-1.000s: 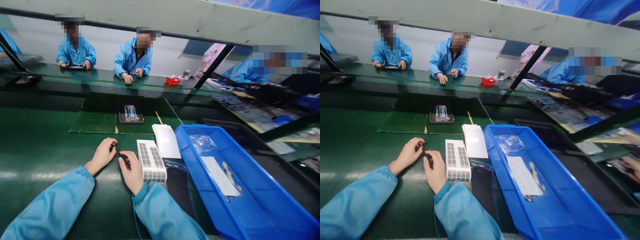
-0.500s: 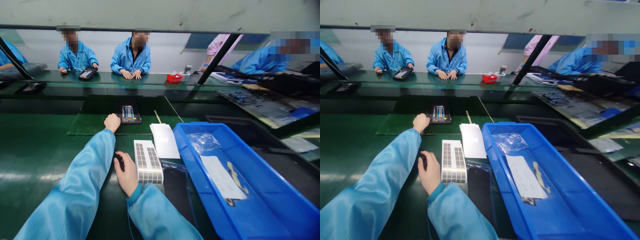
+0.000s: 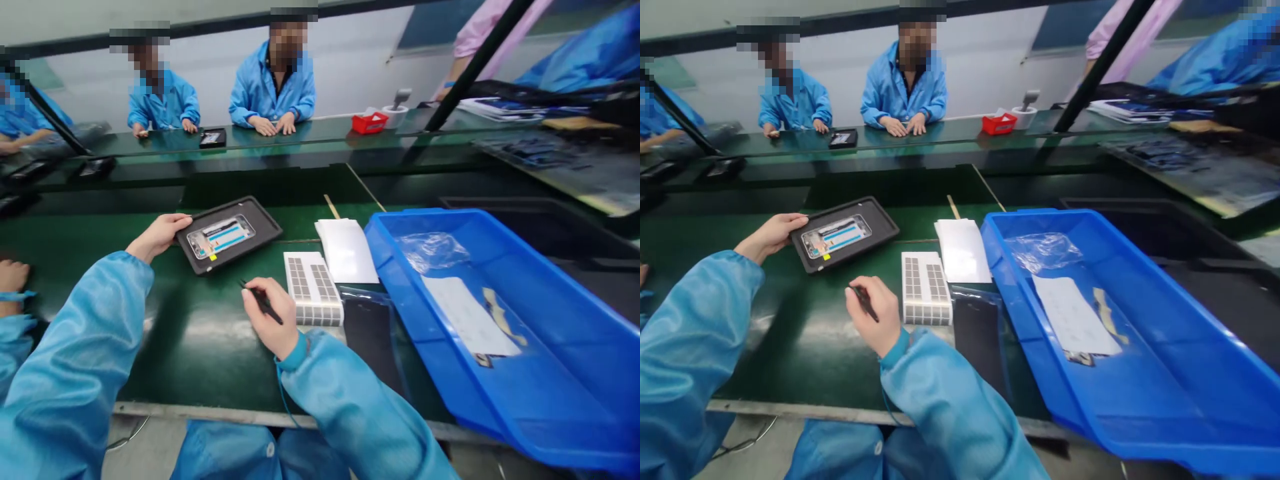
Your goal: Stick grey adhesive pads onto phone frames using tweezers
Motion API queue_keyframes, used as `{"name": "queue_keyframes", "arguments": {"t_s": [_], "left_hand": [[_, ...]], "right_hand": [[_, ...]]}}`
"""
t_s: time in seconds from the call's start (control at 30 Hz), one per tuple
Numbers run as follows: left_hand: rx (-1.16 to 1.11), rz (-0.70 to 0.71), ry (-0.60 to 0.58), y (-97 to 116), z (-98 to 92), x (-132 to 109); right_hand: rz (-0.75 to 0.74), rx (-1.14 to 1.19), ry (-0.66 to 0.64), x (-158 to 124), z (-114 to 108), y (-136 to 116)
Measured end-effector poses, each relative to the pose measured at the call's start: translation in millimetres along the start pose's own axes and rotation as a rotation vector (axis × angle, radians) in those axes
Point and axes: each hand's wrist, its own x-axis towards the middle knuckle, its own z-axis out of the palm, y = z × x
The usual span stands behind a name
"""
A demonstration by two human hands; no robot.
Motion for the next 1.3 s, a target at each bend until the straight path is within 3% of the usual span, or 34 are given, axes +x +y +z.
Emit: {"name": "queue_keyframes", "arguments": {"t_s": [0.13, 0.23, 0.43, 0.63, 0.77, 0.87, 1.1, 1.2, 1.3], "left_hand": [[0.046, -0.052, -0.31, -4, -17.9, -19], [0.085, -0.093, -0.509, -2, -13.3, -27], [0.461, 0.105, -1.068, 9, 38.3, -38], [0.579, 0.115, -1.278, 16, 94.0, -38], [0.687, 0.182, -1.263, 22, 115.5, -38], [0.784, 0.252, -1.151, 23, 125.5, -41], [0.885, 0.373, -0.925, 19, 125.1, -46], [0.91, 0.563, -0.718, 19, 124.6, -55], [0.849, 0.774, -0.519, 21, 135.6, -77]], "right_hand": [[0.045, 0.039, 0.089, -3, -17, -26], [0.092, 0.031, 0.125, -10, -38, -38], [0.176, -0.073, 0.106, -36, -80, -35], [0.285, -0.164, 0.124, -59, -107, -18], [0.226, -0.178, 0.143, -61, -117, -9], [0.213, -0.14, 0.184, -62, -121, -4], [0.415, -0.03, 0.169, -68, -137, 18], [0.447, -0.023, 0.139, -65, -141, 22], [0.392, -0.003, 0.137, -56, -145, 26]]}}
